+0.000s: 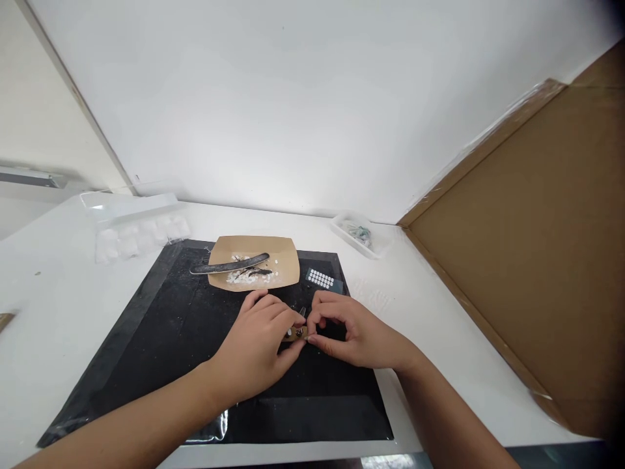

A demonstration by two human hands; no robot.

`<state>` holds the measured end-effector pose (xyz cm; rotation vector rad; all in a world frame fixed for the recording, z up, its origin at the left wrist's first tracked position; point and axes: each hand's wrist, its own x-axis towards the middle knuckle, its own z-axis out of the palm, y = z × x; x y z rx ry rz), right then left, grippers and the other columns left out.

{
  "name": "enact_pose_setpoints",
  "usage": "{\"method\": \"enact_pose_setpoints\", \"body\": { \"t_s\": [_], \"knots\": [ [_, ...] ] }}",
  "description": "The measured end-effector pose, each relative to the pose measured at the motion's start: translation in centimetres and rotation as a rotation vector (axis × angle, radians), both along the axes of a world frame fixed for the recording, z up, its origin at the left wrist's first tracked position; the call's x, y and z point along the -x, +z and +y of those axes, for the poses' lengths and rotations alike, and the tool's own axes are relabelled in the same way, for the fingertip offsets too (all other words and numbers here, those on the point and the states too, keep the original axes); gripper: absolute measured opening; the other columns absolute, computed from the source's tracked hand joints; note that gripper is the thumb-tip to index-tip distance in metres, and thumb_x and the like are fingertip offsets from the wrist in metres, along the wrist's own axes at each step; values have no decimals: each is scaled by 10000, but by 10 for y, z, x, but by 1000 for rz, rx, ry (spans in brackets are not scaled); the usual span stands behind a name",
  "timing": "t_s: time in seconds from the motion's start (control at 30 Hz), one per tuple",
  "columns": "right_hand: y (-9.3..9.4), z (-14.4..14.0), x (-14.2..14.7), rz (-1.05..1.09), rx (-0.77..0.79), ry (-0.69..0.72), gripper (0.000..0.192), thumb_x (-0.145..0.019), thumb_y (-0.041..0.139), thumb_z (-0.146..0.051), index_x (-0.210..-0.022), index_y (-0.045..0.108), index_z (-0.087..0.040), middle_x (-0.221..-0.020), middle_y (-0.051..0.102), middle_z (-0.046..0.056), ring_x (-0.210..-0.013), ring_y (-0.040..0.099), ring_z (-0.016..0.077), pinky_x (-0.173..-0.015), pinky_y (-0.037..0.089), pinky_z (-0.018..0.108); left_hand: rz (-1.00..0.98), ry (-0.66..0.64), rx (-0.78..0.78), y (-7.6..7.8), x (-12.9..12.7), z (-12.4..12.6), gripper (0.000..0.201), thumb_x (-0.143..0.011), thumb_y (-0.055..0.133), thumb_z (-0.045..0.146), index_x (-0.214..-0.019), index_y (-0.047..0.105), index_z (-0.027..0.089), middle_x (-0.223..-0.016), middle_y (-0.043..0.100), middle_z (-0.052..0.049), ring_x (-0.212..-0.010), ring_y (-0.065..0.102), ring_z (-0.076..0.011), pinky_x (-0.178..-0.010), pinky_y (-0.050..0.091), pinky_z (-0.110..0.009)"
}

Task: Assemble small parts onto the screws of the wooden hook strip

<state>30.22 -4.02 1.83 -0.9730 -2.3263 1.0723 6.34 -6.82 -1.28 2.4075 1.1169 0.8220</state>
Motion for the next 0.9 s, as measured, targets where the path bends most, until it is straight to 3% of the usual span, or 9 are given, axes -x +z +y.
{"method": "enact_pose_setpoints", "body": {
  "t_s": [0.33,0.63,0.9],
  "knots": [
    [-4,5,3,-16,-16,6,26,-940,721,-196,-933,729,-221,-917,616,19,-821,606,159,-738,503,293,-13,40,-27,-3,-4,-2,112,-948,689,137,-987,665,240,-923,749,42,-965,681,-205,-1152,286,-470],
    [-2,5,7,-44,-38,-18,91,-887,721,-123,-880,721,-214,-867,610,0,-772,599,142,-709,481,278,-26,68,84,-2,-6,-2,122,-931,721,137,-985,692,242,-937,786,49,-897,698,-182,-849,276,-404],
    [-3,6,6,-44,-46,-8,91,-875,724,-128,-883,729,-218,-847,623,-2,-758,602,146,-698,484,276,-60,108,114,-6,-9,-1,138,-905,737,119,-946,700,245,-908,790,48,-890,692,-187,-920,298,-420]
  ]
}}
